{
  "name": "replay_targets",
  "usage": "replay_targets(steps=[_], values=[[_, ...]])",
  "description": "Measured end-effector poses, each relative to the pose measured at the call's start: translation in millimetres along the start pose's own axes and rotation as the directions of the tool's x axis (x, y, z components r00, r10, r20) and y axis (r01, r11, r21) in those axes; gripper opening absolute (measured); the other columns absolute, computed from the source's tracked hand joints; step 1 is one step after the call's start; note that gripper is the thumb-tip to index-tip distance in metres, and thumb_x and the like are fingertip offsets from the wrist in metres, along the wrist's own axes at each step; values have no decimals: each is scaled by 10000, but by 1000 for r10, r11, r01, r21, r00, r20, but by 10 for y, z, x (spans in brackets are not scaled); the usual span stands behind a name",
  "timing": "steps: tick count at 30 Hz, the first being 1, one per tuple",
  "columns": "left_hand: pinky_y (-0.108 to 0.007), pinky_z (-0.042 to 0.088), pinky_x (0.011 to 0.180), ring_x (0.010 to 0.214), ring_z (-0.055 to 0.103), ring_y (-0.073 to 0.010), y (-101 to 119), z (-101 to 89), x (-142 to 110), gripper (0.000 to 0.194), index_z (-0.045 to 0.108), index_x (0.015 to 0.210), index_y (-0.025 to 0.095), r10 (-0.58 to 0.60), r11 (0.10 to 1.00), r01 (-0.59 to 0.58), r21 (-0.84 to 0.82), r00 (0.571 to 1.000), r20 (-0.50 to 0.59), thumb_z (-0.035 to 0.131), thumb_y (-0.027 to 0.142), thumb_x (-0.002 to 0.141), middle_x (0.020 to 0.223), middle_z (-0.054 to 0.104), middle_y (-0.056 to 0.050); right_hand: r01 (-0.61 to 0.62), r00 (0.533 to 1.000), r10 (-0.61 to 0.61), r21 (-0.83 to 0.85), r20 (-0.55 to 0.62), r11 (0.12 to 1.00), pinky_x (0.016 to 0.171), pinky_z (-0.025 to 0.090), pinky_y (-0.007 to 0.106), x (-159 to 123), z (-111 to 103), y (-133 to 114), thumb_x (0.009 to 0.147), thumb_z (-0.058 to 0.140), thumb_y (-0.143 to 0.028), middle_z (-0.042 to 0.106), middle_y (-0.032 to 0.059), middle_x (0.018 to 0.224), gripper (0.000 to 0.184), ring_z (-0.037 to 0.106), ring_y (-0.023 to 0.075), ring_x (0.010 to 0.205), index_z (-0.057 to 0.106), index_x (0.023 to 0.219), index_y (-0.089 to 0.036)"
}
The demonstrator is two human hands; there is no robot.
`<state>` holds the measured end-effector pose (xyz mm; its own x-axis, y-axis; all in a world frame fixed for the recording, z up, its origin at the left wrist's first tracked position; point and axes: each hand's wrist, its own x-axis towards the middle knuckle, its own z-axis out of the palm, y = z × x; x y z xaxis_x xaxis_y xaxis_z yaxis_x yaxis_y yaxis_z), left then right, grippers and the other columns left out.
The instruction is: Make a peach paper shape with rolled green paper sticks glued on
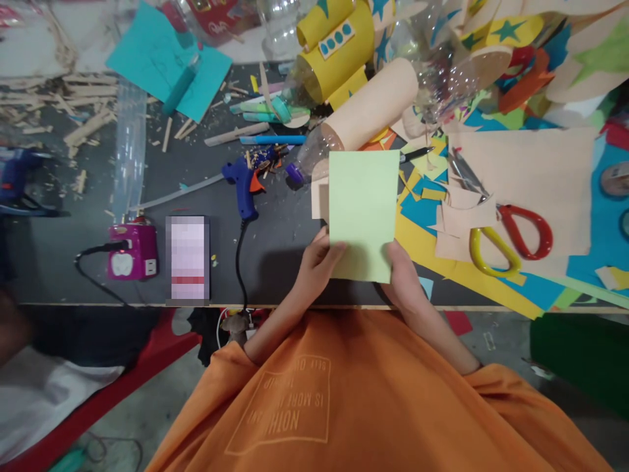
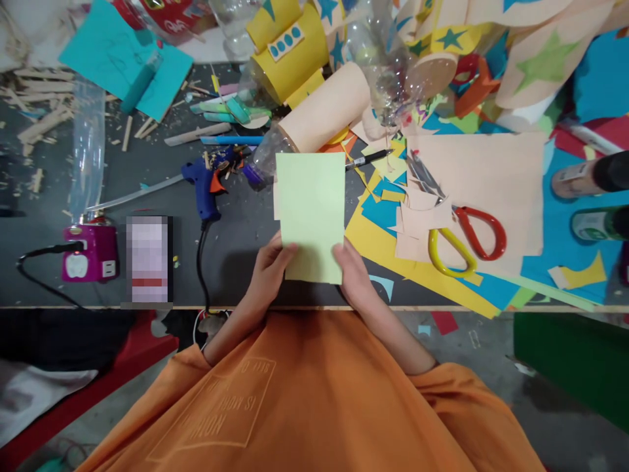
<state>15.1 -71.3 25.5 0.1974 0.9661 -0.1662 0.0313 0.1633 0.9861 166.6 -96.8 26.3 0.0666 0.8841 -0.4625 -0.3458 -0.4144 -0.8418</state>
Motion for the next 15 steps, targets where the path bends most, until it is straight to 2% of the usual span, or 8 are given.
replay_targets(steps=[2, 4, 6, 8, 11, 13, 15], values=[[-395, 488, 967, 1074, 628, -240, 52, 35, 13, 298, 676, 737, 205, 4, 1000, -5, 9, 994, 106, 491, 342, 927, 1100, 698, -67, -97, 995, 101, 163, -17, 982, 947, 536, 491, 24, 6, 2, 796, 487, -695, 747, 53, 1016, 485, 639, 291, 1133, 681, 909, -265], [-382, 473, 988, 1142, 600, -248, 96, 67, 25, 307, 622, 657, 189, 5, 998, -17, 53, 978, 208, 483, 286, 913, 1216, 656, -90, -159, 986, 164, 262, 1, 952, 924, 558, 480, 43, 6, 2, 769, 556, -641, 759, 34, 980, 406, 671, 284, 1073, 685, 879, -273], [-367, 444, 1022, 1236, 544, -259, 133, 86, 35, 301, 563, 605, 181, 18, 992, -49, 113, 966, 258, 486, 240, 890, 1337, 584, -109, -176, 984, 178, 321, 22, 931, 902, 577, 457, 51, 1, -5, 734, 622, -585, 766, 9, 968, 338, 686, 271, 1036, 687, 877, -286], [-357, 417, 1051, 1310, 486, -265, 161, 82, 45, 277, 557, 619, 177, 27, 987, -68, 143, 963, 267, 479, 221, 881, 1412, 523, -115, -199, 980, 190, 344, 60, 918, 885, 585, 450, 55, -7, -19, 720, 640, -588, 768, 3, 966, 348, 687, 269, 1034, 691, 903, -296], [-350, 411, 1052, 1310, 491, -254, 184, 34, 55, 279, 589, 636, 177, 14, 989, -52, 139, 964, 264, 465, 217, 883, 1380, 557, -99, -213, 977, 201, 316, 71, 925, 865, 589, 455, 81, -22, -56, 678, 707, -553, 770, 20, 926, 340, 686, 286, 1033, 691, 894, -292], [-343, 439, 1006, 1222, 556, -235, 174, -27, 64, 298, 597, 601, 183, 10, 993, -35, 111, 976, 220, 476, 208, 872, 1301, 616, -74, -178, 984, 168, 269, 58, 947, 850, 589, 458, 112, -40, -87, 649, 749, -505, 767, 33, 887, 314, 690, 298, 1023, 679, 851, -276], [-325, 475, 921, 1077, 618, -208, 143, -110, 76, 289, 606, 572, 191, 2, 998, -9, 59, 992, 130, 518, 216, 846, 1162, 680, -49, -98, 995, 97, 222, 16, 970, 818, 593, 445, 142, -72, -117, 633, 776, -448, 762, 27, 854, 310, 706, 287, 971, 660, 851, -260]])
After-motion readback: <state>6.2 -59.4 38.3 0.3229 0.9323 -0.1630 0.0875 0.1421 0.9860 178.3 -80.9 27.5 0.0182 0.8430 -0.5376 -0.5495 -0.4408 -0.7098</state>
